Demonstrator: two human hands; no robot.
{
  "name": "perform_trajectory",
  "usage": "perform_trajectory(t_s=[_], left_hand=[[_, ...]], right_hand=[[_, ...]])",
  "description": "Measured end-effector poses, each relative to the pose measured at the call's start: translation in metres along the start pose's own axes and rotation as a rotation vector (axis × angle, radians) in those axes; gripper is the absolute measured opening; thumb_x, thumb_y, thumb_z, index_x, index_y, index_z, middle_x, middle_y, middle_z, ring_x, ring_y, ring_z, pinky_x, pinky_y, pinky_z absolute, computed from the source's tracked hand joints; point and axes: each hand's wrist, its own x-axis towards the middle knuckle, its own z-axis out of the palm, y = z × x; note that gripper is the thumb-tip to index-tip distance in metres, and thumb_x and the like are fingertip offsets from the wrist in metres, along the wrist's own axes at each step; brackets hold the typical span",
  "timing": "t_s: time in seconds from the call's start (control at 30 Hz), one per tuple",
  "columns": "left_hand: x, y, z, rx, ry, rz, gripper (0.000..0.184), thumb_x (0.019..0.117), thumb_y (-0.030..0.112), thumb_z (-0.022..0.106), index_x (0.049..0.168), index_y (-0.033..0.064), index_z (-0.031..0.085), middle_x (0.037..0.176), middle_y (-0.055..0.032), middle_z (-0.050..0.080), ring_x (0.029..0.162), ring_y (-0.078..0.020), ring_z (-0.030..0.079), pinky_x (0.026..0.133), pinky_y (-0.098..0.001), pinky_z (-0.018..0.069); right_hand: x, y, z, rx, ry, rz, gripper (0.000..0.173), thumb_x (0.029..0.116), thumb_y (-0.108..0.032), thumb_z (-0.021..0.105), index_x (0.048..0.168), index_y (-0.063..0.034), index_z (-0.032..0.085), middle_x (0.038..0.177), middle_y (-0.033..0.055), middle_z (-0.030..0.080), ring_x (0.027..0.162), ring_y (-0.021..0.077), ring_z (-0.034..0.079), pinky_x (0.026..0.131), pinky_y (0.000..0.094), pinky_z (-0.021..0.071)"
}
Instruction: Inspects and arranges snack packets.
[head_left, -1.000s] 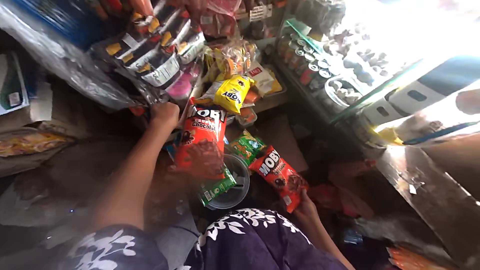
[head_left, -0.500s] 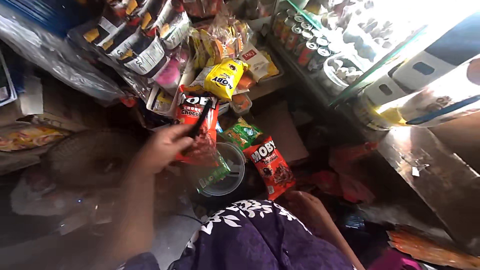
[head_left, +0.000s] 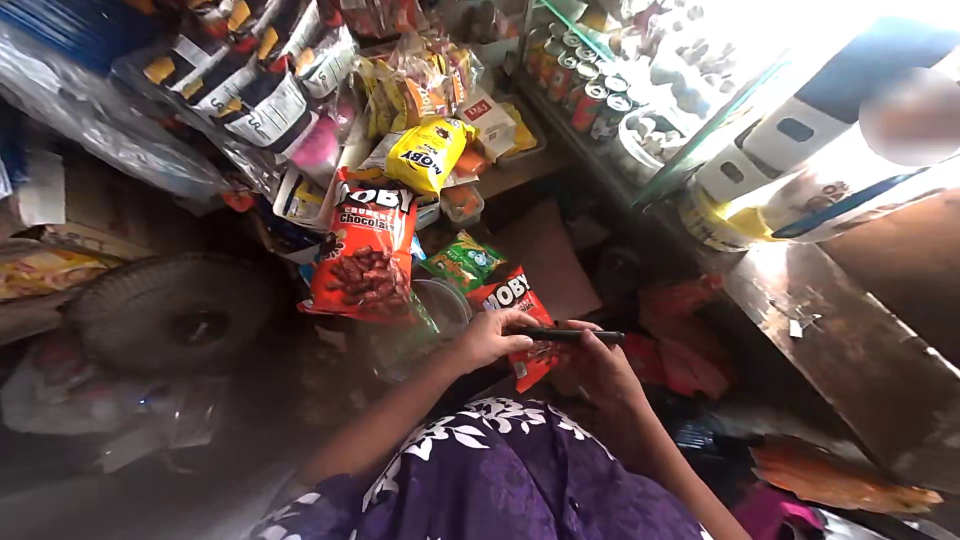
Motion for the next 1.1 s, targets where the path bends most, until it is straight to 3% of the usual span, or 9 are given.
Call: perform_trajectory(t_s=[0.1,0.2,0.37,0.47,0.67,0.87,0.97,1.03,1.1], left_hand=[[0.0,0.0,0.005,0.066,0.027,0.028,0.026,0.1001,0.004,0.06,0.124,-0.0041,0.064,0.116,-0.0117,0.068,0.098,-0.0041,0.064,0.09,-0.0212,0.0512],[0.004,-0.002,0.015,0.222,0.039,0.11,0.028,0.1021,0.008,0.056,0.125,-0.0053,0.065,0.119,-0.0175,0.069,0.108,-0.013,0.065,0.099,-0.0281,0.0491],[0.011,-0.004,0.034,0.405,-0.074,0.141,0.039,0.1083,0.016,0.045,0.136,-0.0079,0.059,0.134,-0.0268,0.061,0.13,-0.0323,0.057,0.113,-0.042,0.0399],[0.014,-0.002,0.041,0.467,-0.107,0.106,0.04,0.1103,0.019,0.04,0.127,-0.0094,0.062,0.125,-0.0277,0.064,0.121,-0.0357,0.06,0.108,-0.0476,0.043],[0.025,0.013,0.066,0.528,-0.169,0.154,0.043,0.1113,0.025,0.037,0.124,-0.0098,0.059,0.11,-0.0271,0.066,0.104,-0.0379,0.066,0.097,-0.0532,0.0498],[0.028,0.049,0.072,0.478,-0.322,0.337,0.043,0.1105,0.024,0.035,0.122,-0.0109,0.058,0.102,-0.0228,0.068,0.093,-0.0304,0.067,0.09,-0.0477,0.0524],[0.032,0.03,0.068,0.447,-0.431,0.384,0.046,0.1102,0.024,0.031,0.111,-0.0107,0.061,0.092,-0.019,0.069,0.085,-0.0231,0.067,0.085,-0.0424,0.0536],[0.034,0.009,0.068,0.4,-0.434,0.276,0.045,0.1102,0.022,0.031,0.109,-0.012,0.06,0.091,-0.0188,0.068,0.082,-0.0199,0.064,0.083,-0.0389,0.0519],[0.038,0.005,0.073,0.279,-0.355,0.179,0.041,0.1099,0.021,0.034,0.115,-0.0106,0.059,0.093,-0.0128,0.066,0.08,-0.0115,0.06,0.079,-0.0314,0.0504]], right_hand=[[-0.005,-0.002,-0.006,0.021,0.021,-0.019,0.02,0.0976,-0.022,0.063,0.109,-0.0071,0.07,0.092,0.0065,0.076,0.075,0.013,0.073,0.071,0.0288,0.0619],[-0.004,-0.003,-0.008,0.083,0.054,-0.032,0.024,0.0994,-0.029,0.064,0.113,-0.0087,0.067,0.099,0.0048,0.075,0.087,0.0155,0.073,0.081,0.0338,0.0618],[-0.004,-0.012,0.0,0.305,0.107,-0.022,0.031,0.1094,-0.02,0.04,0.106,-0.0125,0.07,0.095,0.0055,0.078,0.093,0.0178,0.075,0.088,0.0353,0.061],[-0.006,-0.015,0.002,0.378,0.101,-0.049,0.033,0.109,-0.02,0.041,0.102,-0.0133,0.073,0.089,0.0044,0.077,0.09,0.0188,0.075,0.09,0.0394,0.0601],[-0.013,-0.05,0.0,0.45,0.138,-0.133,0.035,0.1088,-0.019,0.037,0.087,-0.015,0.065,0.067,-0.0022,0.064,0.068,0.0148,0.068,0.077,0.0387,0.0604],[-0.03,-0.085,0.001,0.348,-0.045,-0.444,0.014,0.0967,-0.033,0.068,0.09,-0.021,0.07,0.069,-0.0068,0.062,0.068,0.0085,0.064,0.077,0.032,0.0587],[-0.051,-0.134,-0.018,0.26,0.062,-0.747,0.023,0.1018,-0.041,0.056,0.092,-0.0294,0.073,0.074,-0.0127,0.067,0.071,0.0035,0.066,0.075,0.0261,0.058],[-0.07,-0.178,-0.033,0.3,0.118,-0.961,0.033,0.1078,-0.032,0.043,0.092,-0.0239,0.071,0.072,-0.0091,0.067,0.069,0.0071,0.067,0.075,0.0279,0.0602],[-0.081,-0.194,-0.036,0.277,0.088,-1.034,0.026,0.1068,-0.027,0.047,0.095,-0.0183,0.069,0.074,-0.0045,0.067,0.072,0.0118,0.068,0.079,0.0321,0.0608]])
